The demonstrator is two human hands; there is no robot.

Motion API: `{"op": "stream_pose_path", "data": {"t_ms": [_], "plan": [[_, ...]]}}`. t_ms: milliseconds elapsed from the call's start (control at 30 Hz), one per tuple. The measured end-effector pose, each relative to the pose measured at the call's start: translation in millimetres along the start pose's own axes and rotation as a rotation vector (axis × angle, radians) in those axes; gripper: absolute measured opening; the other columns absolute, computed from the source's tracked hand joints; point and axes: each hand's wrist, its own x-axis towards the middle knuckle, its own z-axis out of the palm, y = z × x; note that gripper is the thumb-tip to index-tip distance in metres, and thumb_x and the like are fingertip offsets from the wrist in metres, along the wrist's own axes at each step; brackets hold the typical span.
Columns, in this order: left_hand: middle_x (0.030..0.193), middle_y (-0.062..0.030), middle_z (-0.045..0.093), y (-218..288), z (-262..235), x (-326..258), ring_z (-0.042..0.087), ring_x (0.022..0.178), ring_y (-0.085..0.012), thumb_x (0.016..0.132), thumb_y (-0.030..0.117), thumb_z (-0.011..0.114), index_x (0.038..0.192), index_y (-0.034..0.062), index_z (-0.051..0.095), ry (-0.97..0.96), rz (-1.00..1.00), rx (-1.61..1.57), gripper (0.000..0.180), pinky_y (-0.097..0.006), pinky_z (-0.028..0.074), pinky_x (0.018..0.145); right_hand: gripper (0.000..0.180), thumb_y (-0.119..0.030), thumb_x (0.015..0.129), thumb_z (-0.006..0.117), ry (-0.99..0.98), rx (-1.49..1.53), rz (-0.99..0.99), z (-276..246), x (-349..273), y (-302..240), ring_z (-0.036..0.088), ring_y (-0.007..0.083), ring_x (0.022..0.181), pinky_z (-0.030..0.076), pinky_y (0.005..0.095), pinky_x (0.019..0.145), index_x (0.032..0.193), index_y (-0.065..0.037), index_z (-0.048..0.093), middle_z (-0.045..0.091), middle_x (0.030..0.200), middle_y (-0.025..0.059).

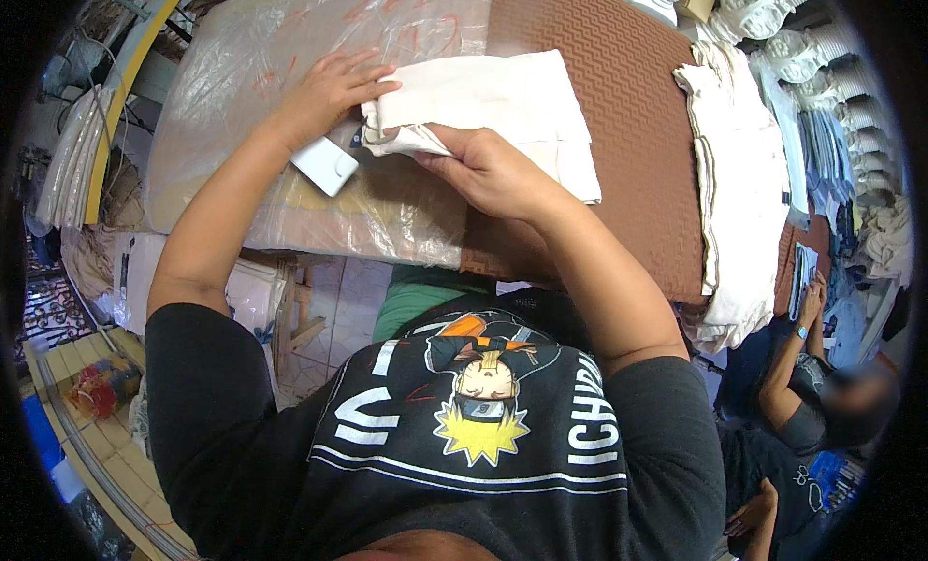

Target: The person folds a shirt on a table, places it inside a clear plastic bag, seals the bag, and sets the packaged shirt aside.

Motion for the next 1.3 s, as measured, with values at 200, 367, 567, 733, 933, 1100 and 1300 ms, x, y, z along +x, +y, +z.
{"op": "stream_pose_path", "data": {"t_ms": [200,367,567,733,933,1100,1300], "plan": [[0.101,-0.0026,0.066,12.3,-47.0,18.3,0.06,0.102,-0.0231,0.078,0.012,0.062,0.102,0.0154,0.067,0.132,-0.037,-0.265,0.025,-0.034,0.047,0.087,0.022,-0.016,0.091,0.056,0.14,0.482,0.047,-48.7,-40.9,-4.8,0.054,0.0039,0.086,0.045,0.0218,0.076,0.109,-0.005,0.061,0.063,0.098,-0.0003],[0.095,-0.007,0.068,39.1,-180.8,78.3,0.065,0.085,-0.0196,0.081,0.002,0.058,0.105,0.0078,0.064,-0.178,-0.138,-0.359,0.026,-0.029,0.05,0.077,0.027,-0.018,0.088,0.059,0.356,0.653,-0.172,-105.4,-87.1,-51.1,0.063,0.0157,0.088,0.051,0.0299,0.078,0.11,-0.003,0.059,0.064,0.099,0.0077],[0.085,-0.0073,0.067,93.6,-282.9,147.2,0.062,0.078,-0.0184,0.077,0.021,0.069,0.097,0.0052,0.067,-0.535,-0.398,-0.448,0.026,-0.029,0.049,0.073,0.033,-0.019,0.091,0.053,0.421,0.731,-0.283,-132.6,-138.1,-81.4,0.064,0.0187,0.093,0.052,0.0308,0.082,0.116,0.003,0.051,0.062,0.105,0.0143],[0.081,0.0005,0.064,83.7,-192.2,207.8,0.058,0.076,-0.0075,0.083,0.018,0.064,0.099,0.0026,0.065,-0.912,-0.171,-0.626,0.021,-0.025,0.048,0.071,0.035,-0.019,0.089,0.056,0.539,0.879,-0.127,-130.2,-167.8,-23.7,0.067,0.0197,0.084,0.057,0.0279,0.072,0.114,0.006,0.05,0.063,0.102,0.0163],[0.096,0.0009,0.065,70.7,-31.0,250.9,0.06,0.085,-0.0097,0.086,0.027,0.061,0.111,0.0085,0.062,-1.17,-0.304,-0.923,0.031,-0.025,0.048,0.078,0.035,-0.015,0.088,0.057,0.6,1.124,0.221,-147.3,-168.3,80.9,0.064,0.021,0.094,0.054,0.0316,0.082,0.115,0.006,0.05,0.062,0.105,0.017],[0.11,0.0008,0.06,65.4,11.0,243.7,0.056,0.097,-0.0083,0.089,0.043,0.054,0.119,0.0131,0.057,-1.086,-0.474,-1.243,0.043,-0.026,0.045,0.084,0.036,-0.014,0.084,0.061,0.632,0.787,0.414,-168.2,-173.4,101.6,0.062,0.0158,0.096,0.049,0.0282,0.087,0.116,0.002,0.053,0.063,0.104,0.0117],[0.109,-0.0005,0.059,66.0,1.0,211.3,0.056,0.095,-0.0085,0.084,0.03,0.064,0.118,0.0078,0.056,-0.758,-0.3,-1.146,0.041,-0.022,0.044,0.086,0.035,-0.023,0.08,0.067,0.657,0.197,0.531,-191.9,-172.2,96.3,0.061,0.0125,0.086,0.045,0.0276,0.082,0.109,-0.005,0.061,0.066,0.097,0.0043]]}}
